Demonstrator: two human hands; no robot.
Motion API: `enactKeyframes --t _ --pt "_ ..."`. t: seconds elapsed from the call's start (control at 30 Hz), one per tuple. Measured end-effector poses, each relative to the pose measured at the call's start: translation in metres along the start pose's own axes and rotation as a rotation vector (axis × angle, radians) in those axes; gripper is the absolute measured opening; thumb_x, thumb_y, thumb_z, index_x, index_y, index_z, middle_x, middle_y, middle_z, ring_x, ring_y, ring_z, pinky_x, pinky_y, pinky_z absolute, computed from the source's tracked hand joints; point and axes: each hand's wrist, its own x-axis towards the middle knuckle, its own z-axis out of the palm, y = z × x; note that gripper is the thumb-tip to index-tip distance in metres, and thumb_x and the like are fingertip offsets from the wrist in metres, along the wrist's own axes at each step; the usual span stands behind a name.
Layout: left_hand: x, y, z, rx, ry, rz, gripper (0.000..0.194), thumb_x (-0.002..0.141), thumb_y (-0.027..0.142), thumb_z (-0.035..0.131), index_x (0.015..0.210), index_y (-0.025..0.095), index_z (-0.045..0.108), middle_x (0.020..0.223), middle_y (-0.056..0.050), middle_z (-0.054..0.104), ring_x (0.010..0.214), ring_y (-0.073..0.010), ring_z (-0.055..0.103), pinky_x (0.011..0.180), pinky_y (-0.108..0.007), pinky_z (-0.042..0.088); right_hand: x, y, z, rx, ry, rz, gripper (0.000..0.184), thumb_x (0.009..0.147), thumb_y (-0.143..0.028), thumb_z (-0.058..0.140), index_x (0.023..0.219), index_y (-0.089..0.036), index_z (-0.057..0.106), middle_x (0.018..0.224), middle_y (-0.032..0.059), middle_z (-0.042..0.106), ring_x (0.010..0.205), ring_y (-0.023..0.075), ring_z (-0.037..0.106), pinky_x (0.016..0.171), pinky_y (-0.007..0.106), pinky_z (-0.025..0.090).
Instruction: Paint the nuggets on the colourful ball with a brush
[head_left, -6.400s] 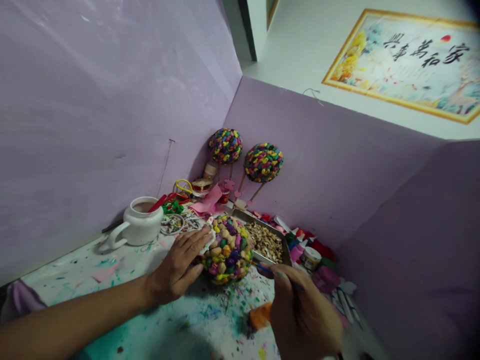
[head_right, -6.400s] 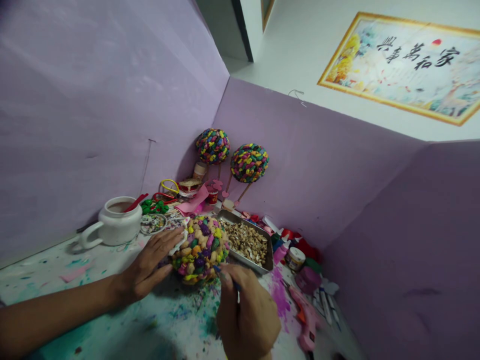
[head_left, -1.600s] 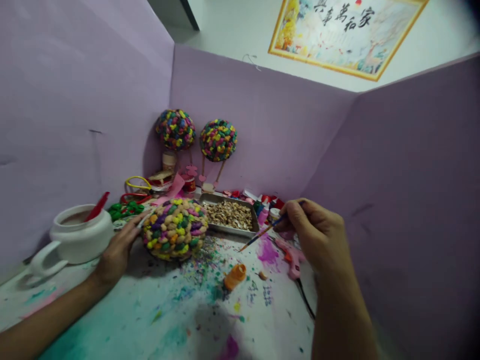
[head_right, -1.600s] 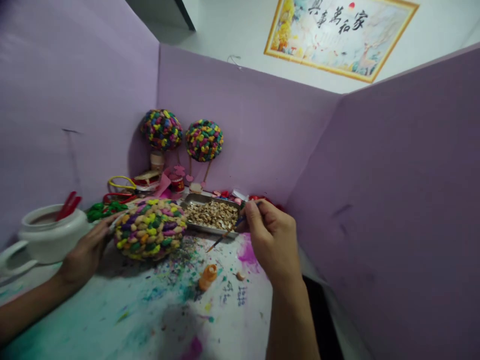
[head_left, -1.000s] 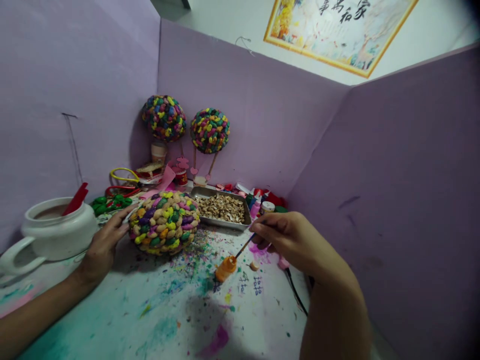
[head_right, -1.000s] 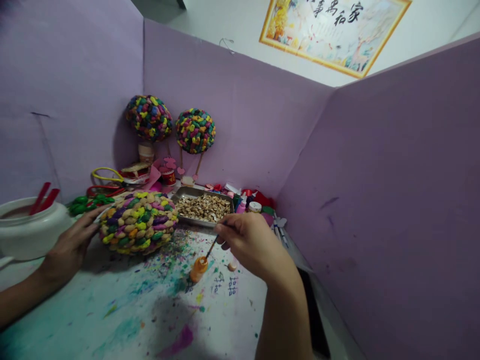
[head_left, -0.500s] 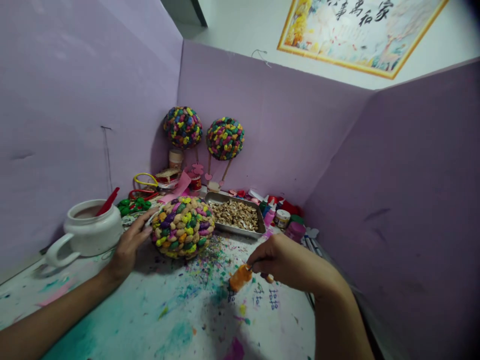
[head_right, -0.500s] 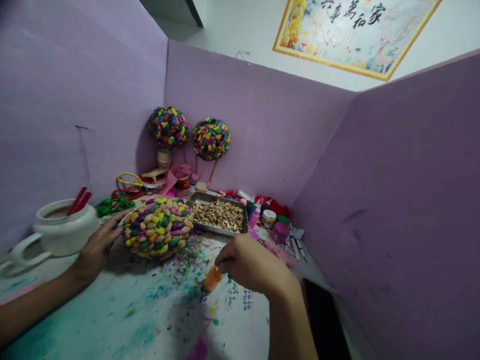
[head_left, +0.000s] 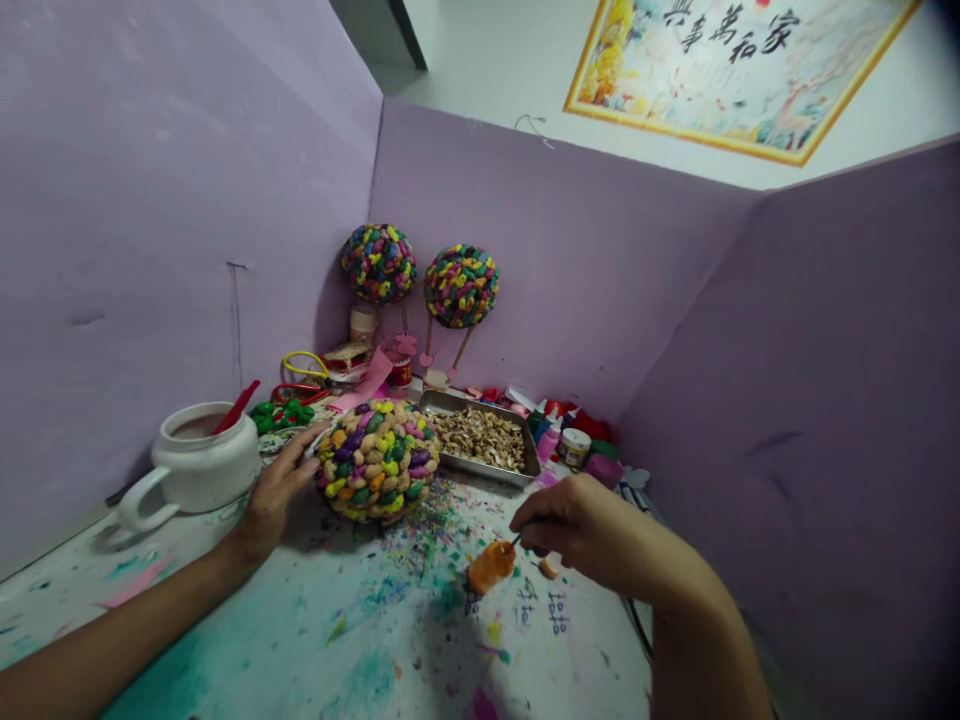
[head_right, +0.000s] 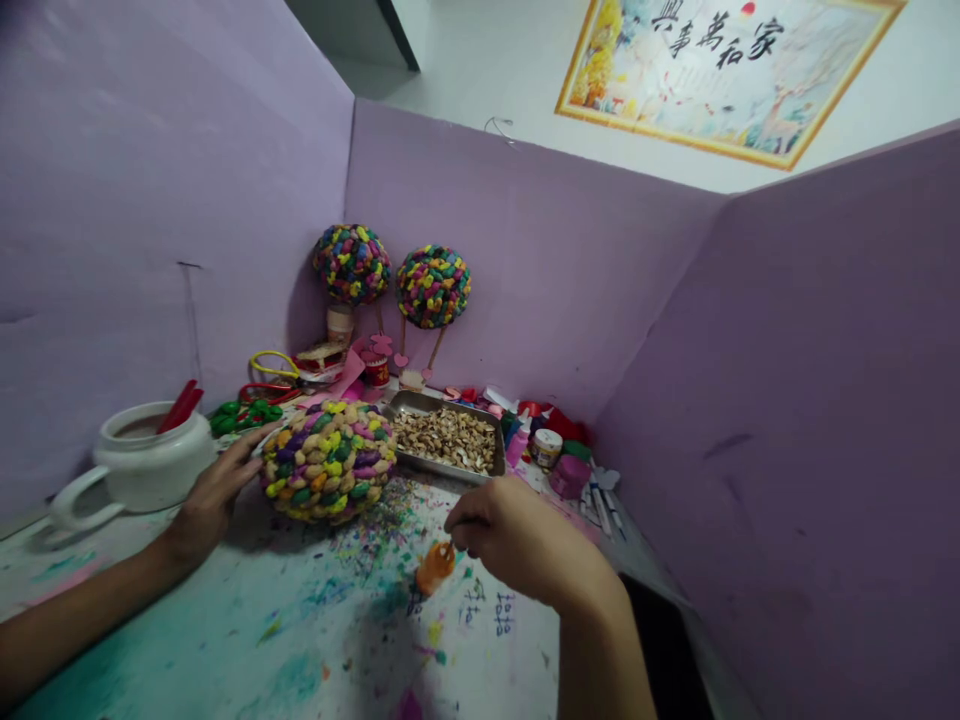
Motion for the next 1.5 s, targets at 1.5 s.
enactKeyframes --t 1.5 --pt "-0.014 0.007 0.008 0.023 -0.047 0.116 0.052 0.091 0.047 0.05 0.137 0.021 0.053 0.153 -0.007 0.044 0.144 -0.0287 0.032 0.122 -0.047 0.016 0.039 -0.022 0.049 0.44 1.068 -0.336 0.023 0.086 -0.04 0.065 0.081 -0.018 0.072 0.067 0.0036 0.075 0.058 0.0184 0.073 0.055 0.026 0.061"
